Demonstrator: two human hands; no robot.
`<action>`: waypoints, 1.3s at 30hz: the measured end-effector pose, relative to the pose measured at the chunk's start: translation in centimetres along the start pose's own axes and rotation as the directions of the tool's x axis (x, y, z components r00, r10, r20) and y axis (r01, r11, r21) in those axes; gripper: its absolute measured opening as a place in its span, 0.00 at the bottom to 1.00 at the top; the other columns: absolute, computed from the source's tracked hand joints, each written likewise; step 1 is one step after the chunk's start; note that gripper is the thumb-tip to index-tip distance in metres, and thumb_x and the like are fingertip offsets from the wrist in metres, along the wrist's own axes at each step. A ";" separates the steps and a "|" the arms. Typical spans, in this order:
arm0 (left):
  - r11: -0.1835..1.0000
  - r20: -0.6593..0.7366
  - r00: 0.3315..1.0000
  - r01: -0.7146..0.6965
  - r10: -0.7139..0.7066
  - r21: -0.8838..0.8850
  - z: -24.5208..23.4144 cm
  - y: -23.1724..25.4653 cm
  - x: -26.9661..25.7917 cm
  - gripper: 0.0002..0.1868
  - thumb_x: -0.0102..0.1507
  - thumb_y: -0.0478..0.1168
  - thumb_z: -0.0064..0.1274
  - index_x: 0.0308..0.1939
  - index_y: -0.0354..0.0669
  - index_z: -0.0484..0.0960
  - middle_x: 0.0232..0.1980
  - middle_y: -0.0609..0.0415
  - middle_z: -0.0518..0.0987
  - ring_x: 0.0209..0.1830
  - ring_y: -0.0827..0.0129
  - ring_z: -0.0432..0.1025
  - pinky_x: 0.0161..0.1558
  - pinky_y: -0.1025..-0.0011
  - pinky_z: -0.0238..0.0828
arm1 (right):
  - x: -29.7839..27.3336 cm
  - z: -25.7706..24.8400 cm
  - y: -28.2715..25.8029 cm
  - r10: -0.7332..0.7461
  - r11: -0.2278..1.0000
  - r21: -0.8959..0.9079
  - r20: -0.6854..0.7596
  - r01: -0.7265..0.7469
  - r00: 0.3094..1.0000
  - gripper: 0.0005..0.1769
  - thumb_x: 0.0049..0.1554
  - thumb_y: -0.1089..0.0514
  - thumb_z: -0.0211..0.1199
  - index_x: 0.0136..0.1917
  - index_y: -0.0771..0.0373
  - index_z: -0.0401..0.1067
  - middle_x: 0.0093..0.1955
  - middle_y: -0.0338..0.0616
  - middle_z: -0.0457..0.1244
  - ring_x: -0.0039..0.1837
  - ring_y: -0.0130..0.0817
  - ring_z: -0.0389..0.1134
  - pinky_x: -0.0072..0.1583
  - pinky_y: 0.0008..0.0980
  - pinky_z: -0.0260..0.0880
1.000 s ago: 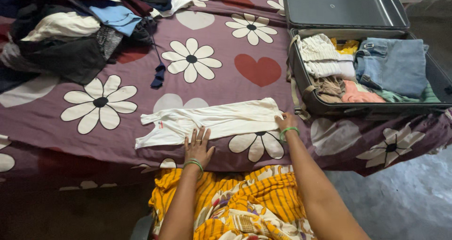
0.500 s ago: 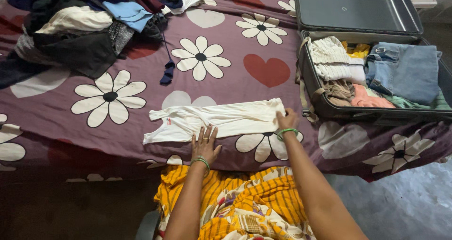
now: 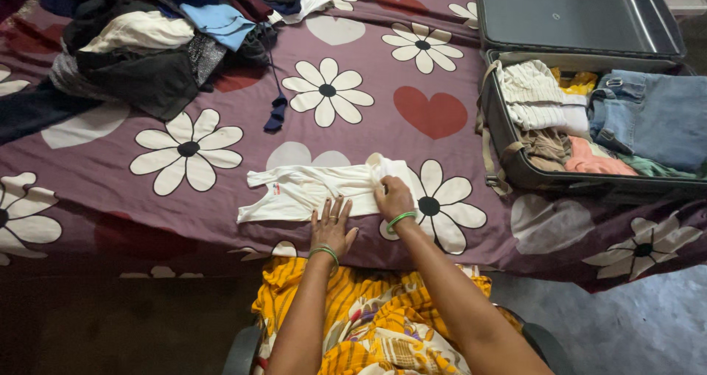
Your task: The person folds a white tank top and a black t-shirt on a bed and places them into an open suitcase.
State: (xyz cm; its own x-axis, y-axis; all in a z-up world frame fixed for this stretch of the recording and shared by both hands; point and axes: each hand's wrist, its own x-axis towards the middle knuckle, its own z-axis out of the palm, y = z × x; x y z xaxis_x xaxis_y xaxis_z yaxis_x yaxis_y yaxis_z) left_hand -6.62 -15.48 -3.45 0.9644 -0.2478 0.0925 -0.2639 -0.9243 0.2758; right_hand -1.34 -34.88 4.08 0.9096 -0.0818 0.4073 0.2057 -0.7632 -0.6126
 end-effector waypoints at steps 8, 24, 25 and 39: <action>1.000 0.043 0.999 0.023 -0.022 -0.014 0.2 -0.1 0.3 0.46 0.63 0.61 0.51 0.80 0.66 0.46 0.84 0.62 0.42 0.84 0.60 0.33 0.77 0.44 0.26 | -1.7 -1.0 -3.7 0.032 0.990 0.131 0.116 -0.048 0.993 0.13 0.58 0.50 0.66 0.48 0.62 0.78 0.43 0.47 0.71 0.42 0.40 0.74 0.46 0.37 0.73; 1.000 -0.002 1.000 0.013 -0.013 0.001 0.8 -0.2 0.1 0.46 0.63 0.62 0.51 0.80 0.66 0.46 0.85 0.62 0.41 0.84 0.60 0.33 0.77 0.44 0.25 | -0.7 4.4 3.1 -0.114 0.871 -0.414 0.353 0.264 0.929 0.34 0.65 0.40 0.44 0.79 0.57 0.55 0.82 0.41 0.47 0.82 0.36 0.44 0.77 0.65 0.28; 1.000 0.014 1.000 0.015 -0.015 0.004 0.7 -0.2 0.1 0.46 0.63 0.61 0.51 0.80 0.65 0.46 0.85 0.62 0.41 0.84 0.60 0.33 0.77 0.43 0.25 | -0.8 4.9 2.5 -0.070 0.885 -0.392 0.424 0.253 0.903 0.35 0.65 0.38 0.42 0.80 0.56 0.52 0.83 0.40 0.45 0.82 0.36 0.42 0.77 0.64 0.25; 0.944 0.024 0.969 0.247 -0.247 -0.219 -2.9 2.3 3.5 0.32 0.61 0.42 0.49 0.72 0.63 0.70 0.82 0.72 0.62 0.84 0.67 0.48 0.81 0.44 0.31 | 2.3 2.2 4.5 -0.126 0.953 -0.249 0.191 0.173 0.973 0.28 0.69 0.46 0.42 0.78 0.56 0.58 0.82 0.42 0.51 0.83 0.40 0.48 0.78 0.63 0.41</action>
State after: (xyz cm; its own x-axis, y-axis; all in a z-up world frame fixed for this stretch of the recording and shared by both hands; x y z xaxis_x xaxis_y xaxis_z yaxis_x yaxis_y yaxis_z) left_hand -3.86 -17.61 0.31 0.9998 -0.0182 -0.0016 -0.0150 -0.8700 0.4929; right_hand 2.48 -37.13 0.77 0.9284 0.1393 0.3444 0.2630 -0.9012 -0.3445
